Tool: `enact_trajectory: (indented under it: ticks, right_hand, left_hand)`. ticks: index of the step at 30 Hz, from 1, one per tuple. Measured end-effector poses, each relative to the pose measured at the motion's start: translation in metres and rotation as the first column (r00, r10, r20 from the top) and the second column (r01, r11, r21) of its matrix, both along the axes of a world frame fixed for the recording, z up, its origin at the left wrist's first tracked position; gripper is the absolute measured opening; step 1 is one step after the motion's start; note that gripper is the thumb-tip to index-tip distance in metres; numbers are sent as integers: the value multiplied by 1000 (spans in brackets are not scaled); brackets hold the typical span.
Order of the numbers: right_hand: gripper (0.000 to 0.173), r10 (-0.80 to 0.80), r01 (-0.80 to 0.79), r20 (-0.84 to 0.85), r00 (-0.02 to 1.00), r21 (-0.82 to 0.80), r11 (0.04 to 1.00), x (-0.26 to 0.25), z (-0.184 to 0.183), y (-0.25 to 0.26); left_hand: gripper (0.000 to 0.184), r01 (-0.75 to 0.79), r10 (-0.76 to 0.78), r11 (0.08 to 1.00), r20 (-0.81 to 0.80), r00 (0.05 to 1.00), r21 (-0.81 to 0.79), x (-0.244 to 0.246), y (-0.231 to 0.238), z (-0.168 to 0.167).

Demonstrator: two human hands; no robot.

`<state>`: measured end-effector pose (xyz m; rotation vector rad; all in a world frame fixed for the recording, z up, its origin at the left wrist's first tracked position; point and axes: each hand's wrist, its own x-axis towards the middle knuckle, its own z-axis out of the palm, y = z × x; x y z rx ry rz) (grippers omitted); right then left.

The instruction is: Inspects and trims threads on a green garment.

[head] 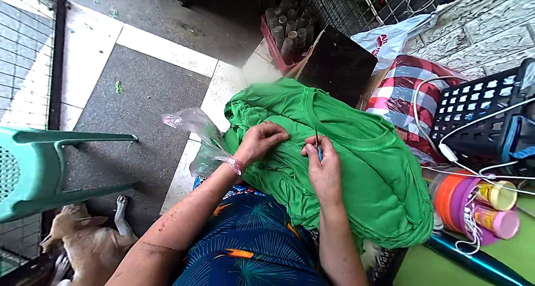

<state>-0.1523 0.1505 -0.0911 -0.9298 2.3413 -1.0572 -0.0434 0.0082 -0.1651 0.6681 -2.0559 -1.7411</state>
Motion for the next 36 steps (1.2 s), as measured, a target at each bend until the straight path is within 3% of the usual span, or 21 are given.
enact_trajectory:
  ticks: [3, 6, 9, 11, 12, 15, 17, 26, 31, 36]
  right_hand:
    - [17, -19, 20, 6, 1000, -69, 997, -1, -4, 2]
    - [23, -12, 10, -21, 1000, -76, 997, 0, -6, 2]
    - [27, 6, -7, -13, 1000, -56, 998, 0, -3, 2]
    - [29, 9, -9, 0, 1000, -57, 998, -1, -1, 2]
    - [29, 9, -10, -1, 1000, -57, 998, -2, 0, 2]
    - [30, 27, -28, -33, 999, -32, 999, -4, 1, 3]
    - [33, 55, -55, -54, 997, 5, 998, -5, 1, 4]
    - [23, 327, -229, -377, 867, 282, 932, -1, 8, -3]
    - [19, 409, -207, -405, 818, 455, 866, 8, 14, -17]
    - [20, 445, -219, -399, 802, 496, 840, 10, 13, -22]
  left_hand:
    - [13, 31, -12, 960, -71, 997, 280, 15, -8, -5]
    - [9, 113, -49, 929, -185, 982, 352, 28, -12, -16]
    - [41, 138, -72, 936, -210, 975, 323, 29, -11, -16]
    - [63, 144, -118, 973, -150, 982, 183, 23, -11, -10]
    - [63, 148, -141, 987, -108, 984, 66, 18, -11, -8]
    - [32, 167, -182, 947, -27, 983, -275, 4, -12, -3]
    - [16, 178, -211, 915, -55, 976, -361, 0, -19, -5]
    - [21, 181, -196, 955, -42, 980, -235, 10, -23, -6]
    - [17, 109, -142, 941, -81, 987, -320, 12, -14, -10]
    - [16, 71, -107, 938, -91, 990, -339, 15, -9, -9]
